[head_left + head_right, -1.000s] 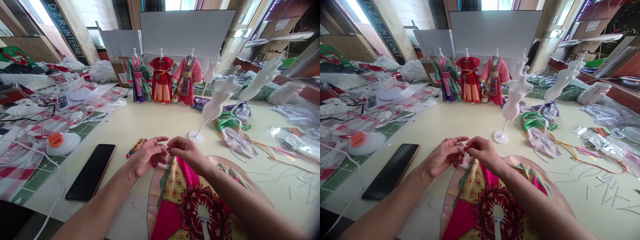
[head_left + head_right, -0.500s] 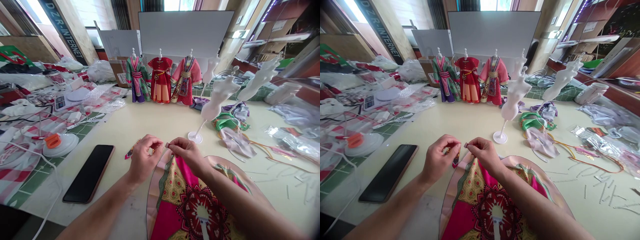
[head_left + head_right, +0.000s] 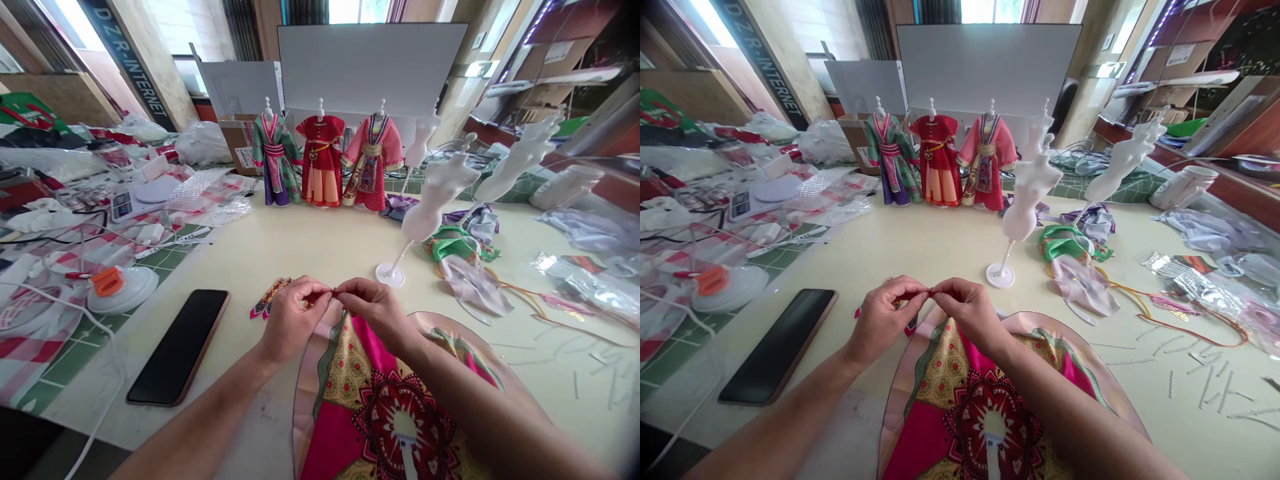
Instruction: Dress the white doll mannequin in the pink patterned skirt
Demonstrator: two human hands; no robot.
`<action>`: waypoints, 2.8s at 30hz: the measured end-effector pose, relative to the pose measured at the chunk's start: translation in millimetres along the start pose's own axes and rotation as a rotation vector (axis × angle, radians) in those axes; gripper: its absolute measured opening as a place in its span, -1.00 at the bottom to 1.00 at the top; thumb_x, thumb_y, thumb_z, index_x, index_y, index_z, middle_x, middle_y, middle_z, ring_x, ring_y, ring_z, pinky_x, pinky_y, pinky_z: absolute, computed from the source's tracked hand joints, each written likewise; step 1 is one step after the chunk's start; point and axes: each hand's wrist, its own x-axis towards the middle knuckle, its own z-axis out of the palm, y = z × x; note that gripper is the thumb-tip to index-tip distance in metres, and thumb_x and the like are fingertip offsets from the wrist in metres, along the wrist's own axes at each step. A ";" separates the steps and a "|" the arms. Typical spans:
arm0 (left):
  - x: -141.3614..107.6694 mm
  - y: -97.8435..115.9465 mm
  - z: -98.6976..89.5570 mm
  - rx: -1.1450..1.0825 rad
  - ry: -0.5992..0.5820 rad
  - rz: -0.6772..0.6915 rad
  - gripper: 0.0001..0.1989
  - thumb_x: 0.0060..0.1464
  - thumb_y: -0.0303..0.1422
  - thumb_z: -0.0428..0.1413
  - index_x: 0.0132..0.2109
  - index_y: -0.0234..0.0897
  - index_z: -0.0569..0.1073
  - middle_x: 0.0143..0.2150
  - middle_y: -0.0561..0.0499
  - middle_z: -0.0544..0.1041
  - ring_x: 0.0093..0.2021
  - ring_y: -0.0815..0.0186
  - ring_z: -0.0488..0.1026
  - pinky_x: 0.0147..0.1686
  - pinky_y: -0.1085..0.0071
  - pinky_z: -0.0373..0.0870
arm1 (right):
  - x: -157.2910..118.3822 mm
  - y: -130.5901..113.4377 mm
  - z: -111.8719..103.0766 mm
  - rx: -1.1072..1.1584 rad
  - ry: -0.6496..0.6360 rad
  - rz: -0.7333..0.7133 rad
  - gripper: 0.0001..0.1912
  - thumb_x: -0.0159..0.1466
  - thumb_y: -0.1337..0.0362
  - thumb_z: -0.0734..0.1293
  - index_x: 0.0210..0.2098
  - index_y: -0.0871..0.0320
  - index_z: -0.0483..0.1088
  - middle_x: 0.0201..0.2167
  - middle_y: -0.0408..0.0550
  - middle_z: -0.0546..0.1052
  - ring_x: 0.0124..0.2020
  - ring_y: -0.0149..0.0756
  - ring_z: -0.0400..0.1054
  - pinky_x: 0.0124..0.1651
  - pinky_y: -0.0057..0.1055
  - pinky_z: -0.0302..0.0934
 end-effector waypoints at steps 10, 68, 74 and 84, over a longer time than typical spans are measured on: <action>1.6 1.4 -2.2 -0.292 -0.046 -0.353 -0.89 0.01 -0.38 0.09 -0.43 -0.29 0.46 -0.53 0.10 0.41 -0.49 0.44 0.31 -0.50 0.53 0.23 | -1.6 -8.3 0.8 -0.028 -0.010 0.034 -0.85 0.10 0.23 0.32 -0.41 0.19 0.47 -0.58 -0.20 0.35 -0.54 -0.46 0.10 -0.48 -0.45 -0.04; 36.7 -15.7 -57.5 -0.001 0.206 -0.337 -0.83 -0.13 -0.27 0.15 -0.39 -0.28 0.49 -0.52 0.07 0.50 -0.49 0.36 0.41 -0.44 0.48 0.35 | 45.0 -10.6 -1.1 -0.231 0.097 -0.092 -0.96 0.07 0.36 0.31 -0.48 0.19 0.42 -0.58 -0.20 0.41 -0.52 -0.45 0.26 -0.41 -0.48 0.18; 50.0 -35.7 -66.3 0.352 0.143 -0.365 -0.82 -0.11 -0.25 0.10 -0.37 -0.22 0.51 -0.46 0.02 0.55 -0.46 0.26 0.46 -0.44 0.42 0.32 | 60.3 -1.9 14.4 -0.247 0.086 -0.044 -0.93 0.07 0.43 0.30 -0.51 0.19 0.40 -0.62 -0.22 0.40 -0.57 -0.49 0.27 -0.46 -0.54 0.18; 72.2 -46.0 -68.8 0.610 0.024 -0.405 -0.79 -0.12 -0.26 0.03 -0.39 -0.21 0.53 -0.46 -0.02 0.57 -0.47 0.21 0.45 -0.51 0.40 0.21 | 89.3 15.3 20.8 -0.431 0.088 0.004 -0.89 0.07 0.45 0.28 -0.45 0.19 0.43 -0.54 -0.15 0.51 -0.50 -0.43 0.35 -0.46 -0.53 0.17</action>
